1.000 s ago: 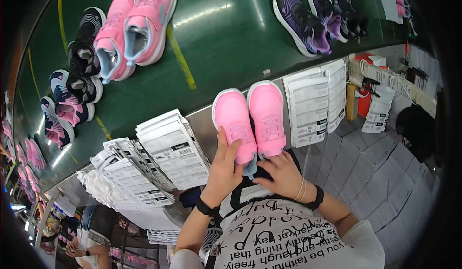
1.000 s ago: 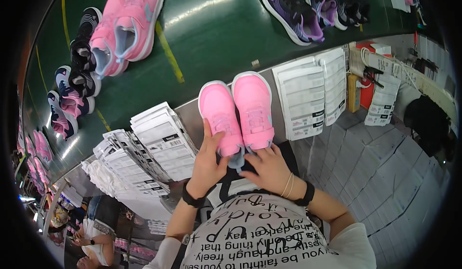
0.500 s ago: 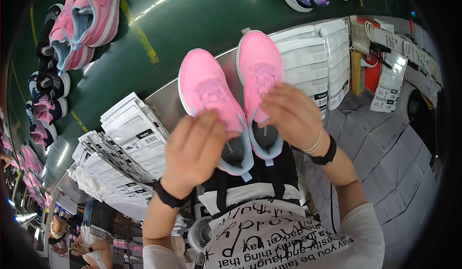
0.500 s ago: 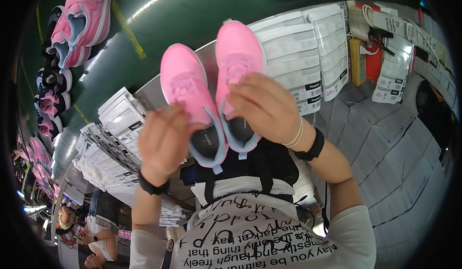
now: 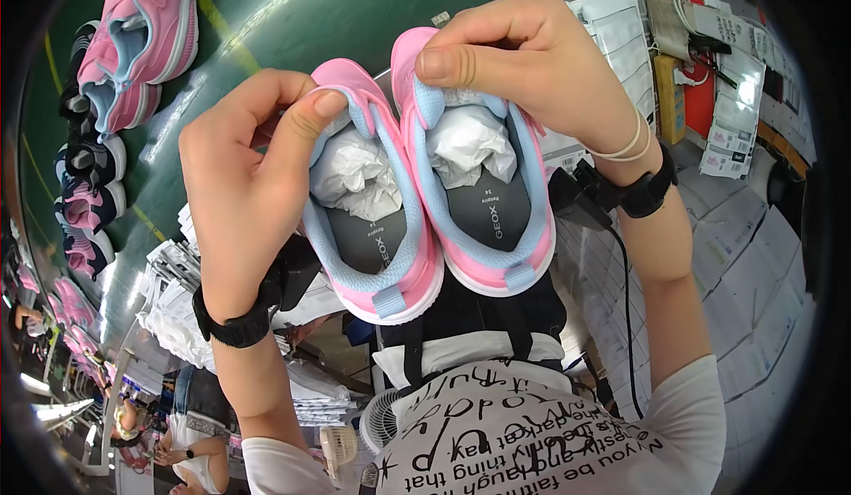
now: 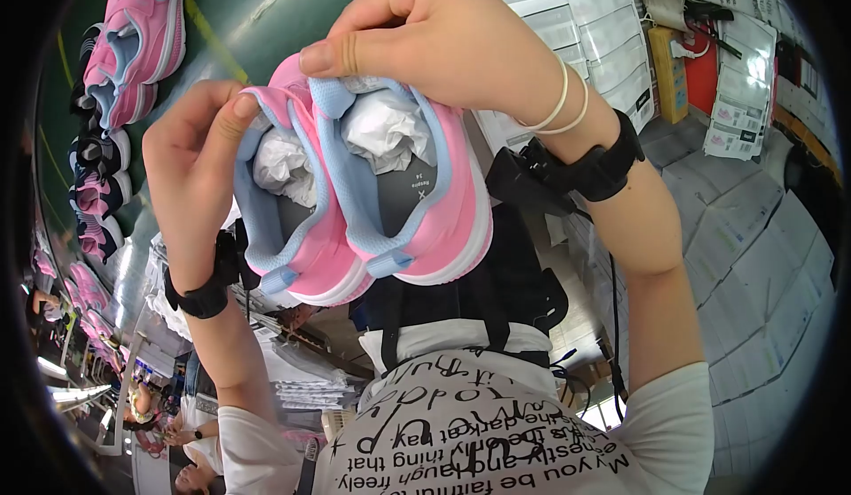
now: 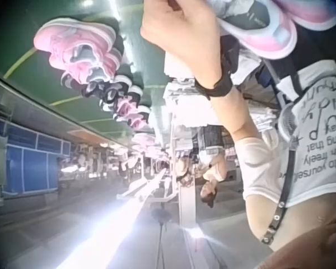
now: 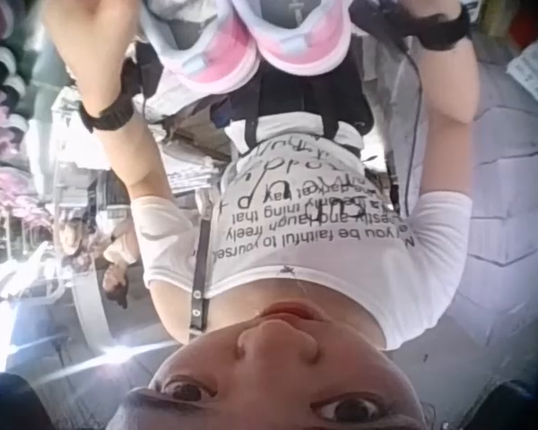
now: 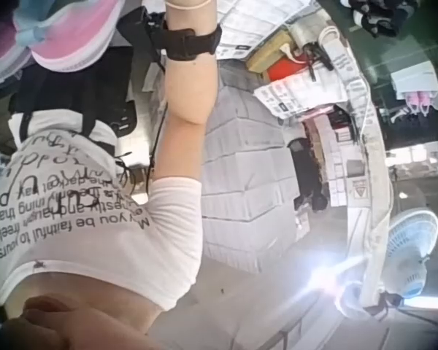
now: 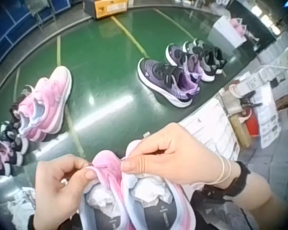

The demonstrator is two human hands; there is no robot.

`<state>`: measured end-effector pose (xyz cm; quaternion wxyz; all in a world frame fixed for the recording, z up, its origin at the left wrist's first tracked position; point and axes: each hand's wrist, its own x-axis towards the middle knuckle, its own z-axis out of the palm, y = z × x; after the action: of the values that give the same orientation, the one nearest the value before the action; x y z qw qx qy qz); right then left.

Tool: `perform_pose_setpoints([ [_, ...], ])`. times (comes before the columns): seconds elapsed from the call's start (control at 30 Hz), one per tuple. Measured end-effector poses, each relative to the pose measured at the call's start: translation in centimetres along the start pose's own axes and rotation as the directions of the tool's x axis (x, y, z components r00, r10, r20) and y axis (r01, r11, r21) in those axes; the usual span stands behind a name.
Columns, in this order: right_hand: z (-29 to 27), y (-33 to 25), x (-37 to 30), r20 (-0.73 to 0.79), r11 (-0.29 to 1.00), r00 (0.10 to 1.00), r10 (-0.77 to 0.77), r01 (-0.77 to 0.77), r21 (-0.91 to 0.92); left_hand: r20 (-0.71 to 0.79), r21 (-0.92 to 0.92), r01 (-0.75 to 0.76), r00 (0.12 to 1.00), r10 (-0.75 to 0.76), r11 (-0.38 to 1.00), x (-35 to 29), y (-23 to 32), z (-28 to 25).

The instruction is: Sort manufactured shoes by matching them with barcode labels and placing them on a conveyor belt.

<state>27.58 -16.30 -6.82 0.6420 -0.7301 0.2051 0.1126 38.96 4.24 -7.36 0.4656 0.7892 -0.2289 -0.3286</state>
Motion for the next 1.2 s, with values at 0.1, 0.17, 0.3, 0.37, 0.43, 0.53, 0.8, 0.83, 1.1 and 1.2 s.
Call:
perform_pose_setpoints([
  [0.1,1.4,1.2,-1.8,-0.072,0.916,0.951,-0.300,0.267,-0.300,-0.170,0.119,-0.218,0.957,0.237,0.969,-2.0,-1.8,1.2],
  [0.17,2.7,5.0,-4.7,-0.043,0.578,0.724,-0.689,0.512,-0.636,-0.083,0.407,-0.459,0.842,0.533,0.790,-4.6,-3.0,2.2],
  [0.3,4.9,6.3,-9.4,-0.019,0.646,0.832,-0.554,0.416,-0.641,0.112,0.311,-0.589,0.802,0.587,0.746,-10.0,-5.9,4.3],
  [0.37,5.9,6.9,-10.6,-0.176,0.714,0.878,-0.445,0.229,-0.662,-0.175,0.277,-0.214,0.947,0.268,0.937,-11.3,-4.8,7.0],
  [0.43,6.1,6.3,-10.4,-0.261,0.824,0.955,-0.145,-0.029,-0.566,-0.182,0.343,-0.167,0.954,0.239,0.924,-11.1,-4.7,7.3],
  [0.53,4.2,1.6,-8.4,-0.226,0.845,0.969,-0.098,-0.039,-0.534,-0.118,0.294,-0.062,0.988,0.101,0.954,-9.4,-3.2,5.5],
  [0.8,2.5,-5.0,-8.8,-0.108,0.839,0.990,-0.094,0.020,-0.544,0.048,0.125,0.138,0.988,-0.145,0.983,-8.3,3.6,-0.6],
  [0.83,2.3,-5.0,-9.2,-0.123,0.870,0.987,-0.103,0.029,-0.492,0.070,0.154,0.162,0.982,-0.174,0.975,-8.4,4.5,-1.0],
  [1.1,2.5,-0.6,-13.6,-0.240,0.633,0.914,0.329,-0.025,0.773,0.011,-0.843,0.264,0.880,-0.475,0.469,-11.3,1.3,-1.8],
  [1.2,6.4,9.0,-17.9,-0.146,0.357,0.941,0.305,0.029,0.934,-0.028,-0.801,0.158,0.953,-0.300,0.577,-17.3,-10.3,2.6],
])
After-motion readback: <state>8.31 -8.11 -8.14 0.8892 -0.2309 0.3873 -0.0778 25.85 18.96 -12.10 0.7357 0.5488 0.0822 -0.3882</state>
